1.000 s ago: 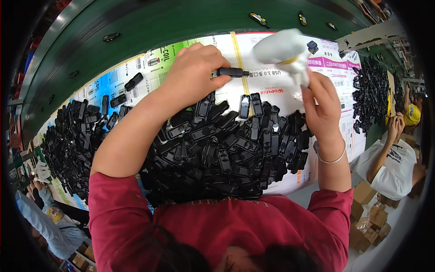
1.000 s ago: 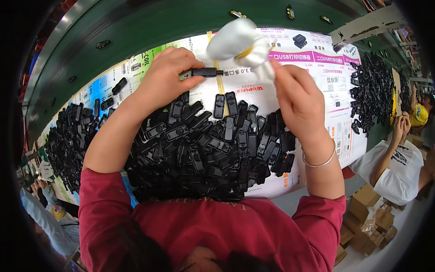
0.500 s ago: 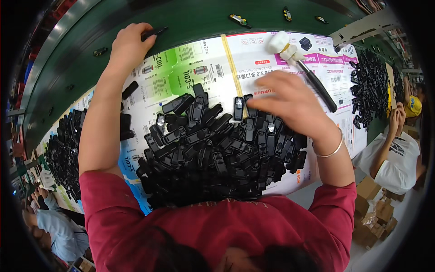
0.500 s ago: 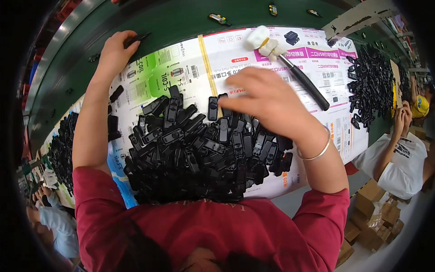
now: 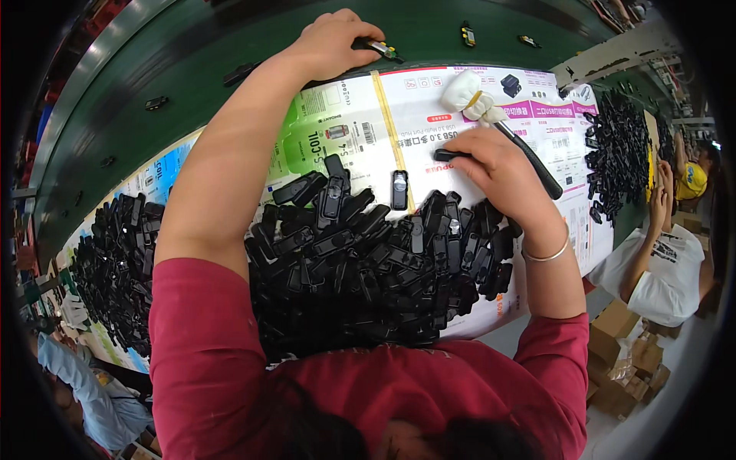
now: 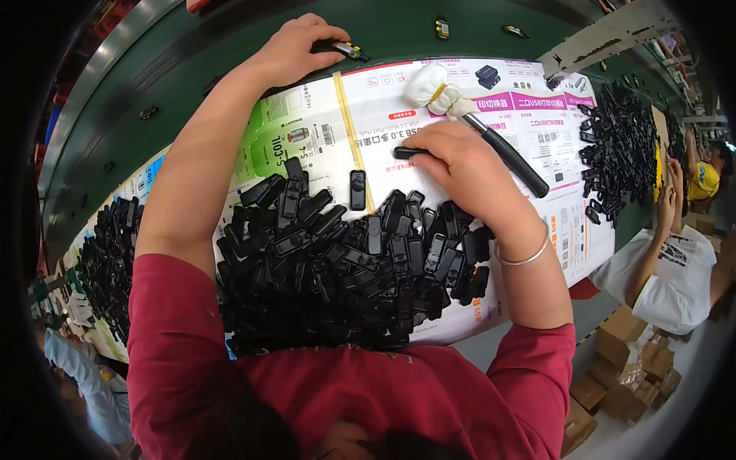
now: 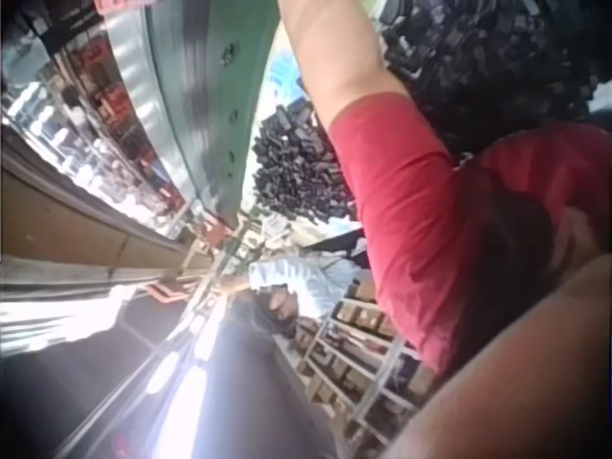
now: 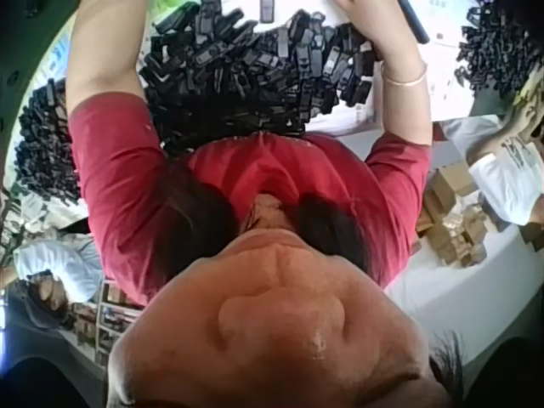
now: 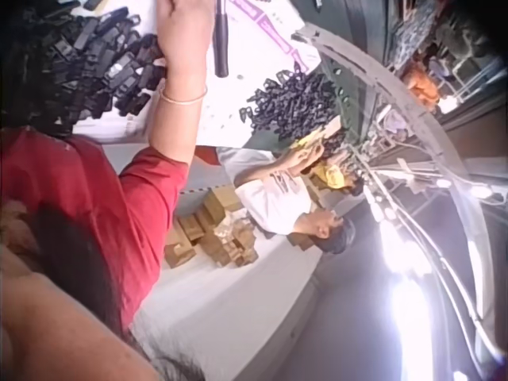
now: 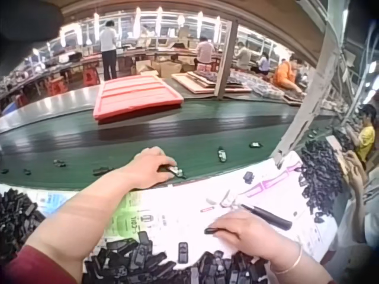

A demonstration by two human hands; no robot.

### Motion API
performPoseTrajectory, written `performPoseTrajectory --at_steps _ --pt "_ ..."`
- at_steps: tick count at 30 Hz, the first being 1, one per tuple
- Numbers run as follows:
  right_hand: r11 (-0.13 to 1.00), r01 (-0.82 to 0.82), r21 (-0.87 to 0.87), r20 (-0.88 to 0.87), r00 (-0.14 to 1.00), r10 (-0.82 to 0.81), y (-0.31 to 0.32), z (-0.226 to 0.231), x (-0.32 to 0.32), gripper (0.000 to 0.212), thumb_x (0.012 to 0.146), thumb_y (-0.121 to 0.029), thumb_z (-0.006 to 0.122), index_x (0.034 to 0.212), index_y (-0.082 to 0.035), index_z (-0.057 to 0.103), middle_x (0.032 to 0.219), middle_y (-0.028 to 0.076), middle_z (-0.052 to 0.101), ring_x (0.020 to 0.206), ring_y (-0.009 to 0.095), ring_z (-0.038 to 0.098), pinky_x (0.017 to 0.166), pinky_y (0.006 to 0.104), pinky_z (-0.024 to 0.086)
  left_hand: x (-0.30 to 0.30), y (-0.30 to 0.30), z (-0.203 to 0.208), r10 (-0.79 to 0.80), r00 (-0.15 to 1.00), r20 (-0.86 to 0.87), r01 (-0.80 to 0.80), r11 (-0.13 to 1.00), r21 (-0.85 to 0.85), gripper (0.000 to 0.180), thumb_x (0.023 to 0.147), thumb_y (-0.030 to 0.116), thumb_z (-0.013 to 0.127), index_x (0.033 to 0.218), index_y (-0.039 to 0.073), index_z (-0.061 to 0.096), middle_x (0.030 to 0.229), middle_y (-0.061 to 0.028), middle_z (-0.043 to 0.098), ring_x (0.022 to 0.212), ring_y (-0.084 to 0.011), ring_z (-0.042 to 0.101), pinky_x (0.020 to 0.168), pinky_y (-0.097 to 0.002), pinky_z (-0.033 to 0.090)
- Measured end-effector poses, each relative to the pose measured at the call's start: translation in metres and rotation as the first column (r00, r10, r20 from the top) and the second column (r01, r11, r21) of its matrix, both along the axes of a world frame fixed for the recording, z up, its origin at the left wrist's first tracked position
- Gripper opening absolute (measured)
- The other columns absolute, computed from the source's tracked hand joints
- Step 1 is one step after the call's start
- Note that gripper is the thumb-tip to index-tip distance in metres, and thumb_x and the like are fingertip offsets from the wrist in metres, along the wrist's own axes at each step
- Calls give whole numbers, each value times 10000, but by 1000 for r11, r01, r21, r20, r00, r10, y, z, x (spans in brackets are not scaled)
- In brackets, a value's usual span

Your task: Assembling small green pieces onto black plastic components using a small hammer on an assembly line.

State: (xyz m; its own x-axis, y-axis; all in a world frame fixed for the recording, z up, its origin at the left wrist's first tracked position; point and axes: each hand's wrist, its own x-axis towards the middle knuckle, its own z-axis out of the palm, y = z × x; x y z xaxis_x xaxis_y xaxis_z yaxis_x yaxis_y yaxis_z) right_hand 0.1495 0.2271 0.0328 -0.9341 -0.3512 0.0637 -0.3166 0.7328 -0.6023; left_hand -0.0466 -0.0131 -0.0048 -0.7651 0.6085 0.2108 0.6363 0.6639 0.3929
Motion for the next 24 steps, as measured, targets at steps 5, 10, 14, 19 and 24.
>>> performPoseTrajectory --at_steps 5,10,14,19,24 --pt "995 74 65 -318 947 -50 5 -11 9 308 757 -64 738 1053 -17 666 1035 124 633 970 317 591 858 392 494 25 -11 9 2 999 34 -4 998 61 266 831 269 721 1003 70 675 969 -73 580 944 -233 563 820 -337 458" --pt "985 -19 170 -262 963 64 19 -17 6 377 742 -87 755 1092 -5 642 1064 135 602 986 328 574 879 397 480 84 -23 15 -165 983 -74 170 983 74 280 788 247 747 995 75 668 970 -67 580 955 -261 545 839 -364 452" --pt "993 -15 119 -265 963 46 -6 0 -4 308 763 -112 733 1043 -10 655 965 127 612 928 334 588 841 393 489 112 -32 9 -86 996 0 85 994 66 278 770 228 758 980 74 659 990 -66 582 981 -269 533 868 -367 438" --pt "991 -12 131 -139 990 30 -6 -3 -11 258 770 -109 729 1005 -29 657 964 114 617 931 313 595 825 392 488 113 -35 8 -63 997 42 56 989 139 267 763 214 758 971 80 657 986 -62 584 980 -265 529 880 -366 425" --pt "1000 8 -20 -157 987 -11 -32 2 -26 198 789 -96 707 973 -36 665 929 108 619 943 303 598 810 389 486 114 -34 2 -70 997 -9 71 988 135 256 754 207 762 960 93 663 965 -50 586 957 -258 525 855 -364 417"
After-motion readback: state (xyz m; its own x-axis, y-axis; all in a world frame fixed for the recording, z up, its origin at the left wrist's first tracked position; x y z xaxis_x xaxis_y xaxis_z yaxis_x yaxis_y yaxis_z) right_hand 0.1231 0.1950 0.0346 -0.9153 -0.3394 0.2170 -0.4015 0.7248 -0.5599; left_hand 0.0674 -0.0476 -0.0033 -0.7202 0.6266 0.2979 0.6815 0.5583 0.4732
